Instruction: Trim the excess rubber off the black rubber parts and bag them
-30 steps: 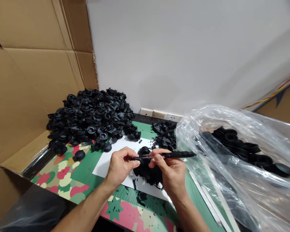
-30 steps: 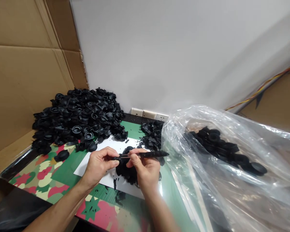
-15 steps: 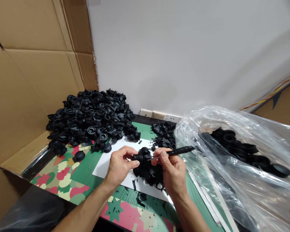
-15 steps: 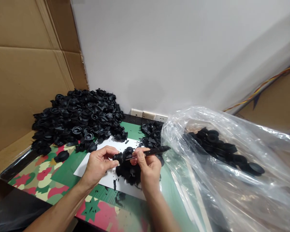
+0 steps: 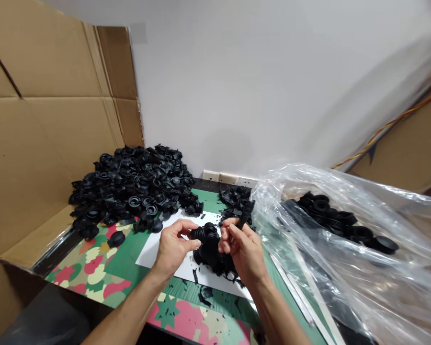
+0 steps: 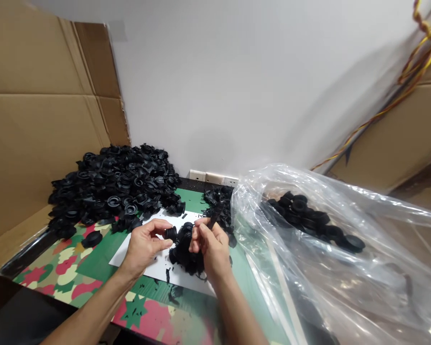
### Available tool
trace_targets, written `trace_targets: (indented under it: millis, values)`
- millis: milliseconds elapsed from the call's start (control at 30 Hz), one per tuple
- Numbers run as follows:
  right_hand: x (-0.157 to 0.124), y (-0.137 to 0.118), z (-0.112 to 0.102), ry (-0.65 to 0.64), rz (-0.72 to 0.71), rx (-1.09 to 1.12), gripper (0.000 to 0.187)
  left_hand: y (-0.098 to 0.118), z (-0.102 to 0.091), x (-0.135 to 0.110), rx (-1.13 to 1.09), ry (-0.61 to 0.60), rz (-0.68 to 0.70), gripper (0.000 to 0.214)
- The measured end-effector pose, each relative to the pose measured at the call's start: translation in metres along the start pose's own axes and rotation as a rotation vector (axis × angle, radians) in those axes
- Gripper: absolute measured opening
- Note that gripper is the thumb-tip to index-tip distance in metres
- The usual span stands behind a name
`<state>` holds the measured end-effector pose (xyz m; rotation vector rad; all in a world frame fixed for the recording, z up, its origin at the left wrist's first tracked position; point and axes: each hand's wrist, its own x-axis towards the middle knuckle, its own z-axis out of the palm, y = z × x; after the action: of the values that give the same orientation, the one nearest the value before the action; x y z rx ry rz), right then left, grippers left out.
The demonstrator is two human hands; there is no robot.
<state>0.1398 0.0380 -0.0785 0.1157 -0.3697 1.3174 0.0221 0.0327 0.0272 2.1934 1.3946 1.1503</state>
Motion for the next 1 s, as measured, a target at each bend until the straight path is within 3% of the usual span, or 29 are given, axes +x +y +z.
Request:
trace_targets:
  millis: [167, 300, 367, 467, 567, 667, 733, 867, 933, 1000]
  values:
    - [-0.01, -0.005, 0.006, 0.037, 0.137, -0.254, 0.068, 0.014, 0.002, -0.011, 0.131, -0.011, 0.075, 0.032]
    - [-0.018, -0.007, 0.003, -0.103, 0.106, -0.531, 0.067, 0.035, 0.013, -0.022, 0.167, -0.055, 0.04, 0.043]
    - [-0.02, -0.019, -0.004, -0.11, 0.021, -0.46, 0.065, 0.042, 0.018, -0.023, 0.137, -0.114, 0.048, 0.051]
    - [-0.024, -0.053, -0.022, -0.005, -0.002, -0.087, 0.066, 0.043, 0.021, -0.021, 0.228, -0.125, 0.081, 0.066]
    - [-0.033, -0.085, -0.043, 0.014, 0.115, 0.073, 0.07, 0.037, 0.023, -0.016, 0.511, -0.116, 0.208, 0.052]
    - [-0.045, -0.094, -0.059, -0.077, 0.169, 0.115, 0.072, 0.03, 0.034, -0.013, 0.652, -0.129, 0.311, 0.044]
    - [-0.051, -0.089, -0.067, -0.163, 0.096, 0.087, 0.069, 0.029, 0.047, -0.013, 0.657, -0.154, 0.343, 0.042]
    - [-0.055, -0.085, -0.082, -0.045, -0.182, -0.421, 0.053, 0.034, 0.071, -0.011, 0.657, -0.158, 0.434, 0.037]
    - [-0.054, -0.102, -0.088, 0.1, -0.371, -0.639, 0.054, 0.04, 0.078, -0.007, 0.691, -0.156, 0.484, 0.035]
    - [-0.049, -0.133, -0.093, 0.341, -0.597, -0.811, 0.051, 0.046, 0.081, -0.002, 0.691, -0.147, 0.476, 0.038]
